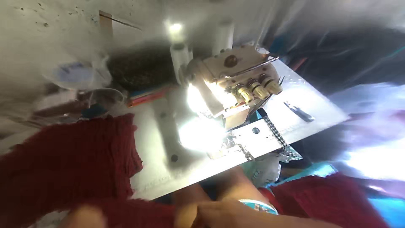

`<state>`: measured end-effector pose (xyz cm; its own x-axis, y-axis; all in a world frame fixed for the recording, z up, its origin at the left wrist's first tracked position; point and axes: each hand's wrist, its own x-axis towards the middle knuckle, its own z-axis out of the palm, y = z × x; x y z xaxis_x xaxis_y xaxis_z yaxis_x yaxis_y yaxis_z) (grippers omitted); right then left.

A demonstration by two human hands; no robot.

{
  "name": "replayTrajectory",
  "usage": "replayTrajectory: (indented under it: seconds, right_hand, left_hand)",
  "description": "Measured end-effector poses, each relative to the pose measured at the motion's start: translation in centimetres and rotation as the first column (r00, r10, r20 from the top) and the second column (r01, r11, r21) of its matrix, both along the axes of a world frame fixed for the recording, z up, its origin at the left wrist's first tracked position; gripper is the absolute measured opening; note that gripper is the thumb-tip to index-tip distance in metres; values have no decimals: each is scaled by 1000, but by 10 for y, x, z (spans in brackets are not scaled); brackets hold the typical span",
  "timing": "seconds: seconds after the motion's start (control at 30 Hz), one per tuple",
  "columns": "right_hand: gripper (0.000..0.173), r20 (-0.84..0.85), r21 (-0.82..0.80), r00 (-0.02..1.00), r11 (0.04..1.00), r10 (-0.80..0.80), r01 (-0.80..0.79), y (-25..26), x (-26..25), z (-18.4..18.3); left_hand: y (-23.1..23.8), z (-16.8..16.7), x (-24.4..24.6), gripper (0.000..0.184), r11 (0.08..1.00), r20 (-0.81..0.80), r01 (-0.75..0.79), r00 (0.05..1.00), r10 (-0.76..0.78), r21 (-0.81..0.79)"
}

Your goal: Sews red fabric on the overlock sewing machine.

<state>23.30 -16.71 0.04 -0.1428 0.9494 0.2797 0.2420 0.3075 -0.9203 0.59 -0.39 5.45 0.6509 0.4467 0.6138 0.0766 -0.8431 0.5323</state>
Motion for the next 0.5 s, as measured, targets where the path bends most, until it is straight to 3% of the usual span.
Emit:
replayTrajectory:
  seconds: [0.07,0.13,0.2,0.27,0.5]
  right_hand:
    - [23,-18,-15,987,988,-157,156,-6,11,-24]
    - [26,-37,-112,942,939,-332,327,-6,23,-63]
    - [30,-79,-313,872,843,-483,439,-7,36,-96]
    - [32,-40,-401,806,748,-591,529,-9,49,-109]
    - [52,177,110,601,622,-779,775,35,71,-62]
  left_hand:
    - [15,-10,71,28,996,16,-76,997,75,56]
    - [33,-53,127,27,995,-28,-81,996,83,59]
    - [39,-90,163,27,991,-159,-98,981,111,86]
    - [34,-104,182,35,977,-214,-136,962,169,161]
    - [24,-99,188,33,982,-240,-188,952,188,25]
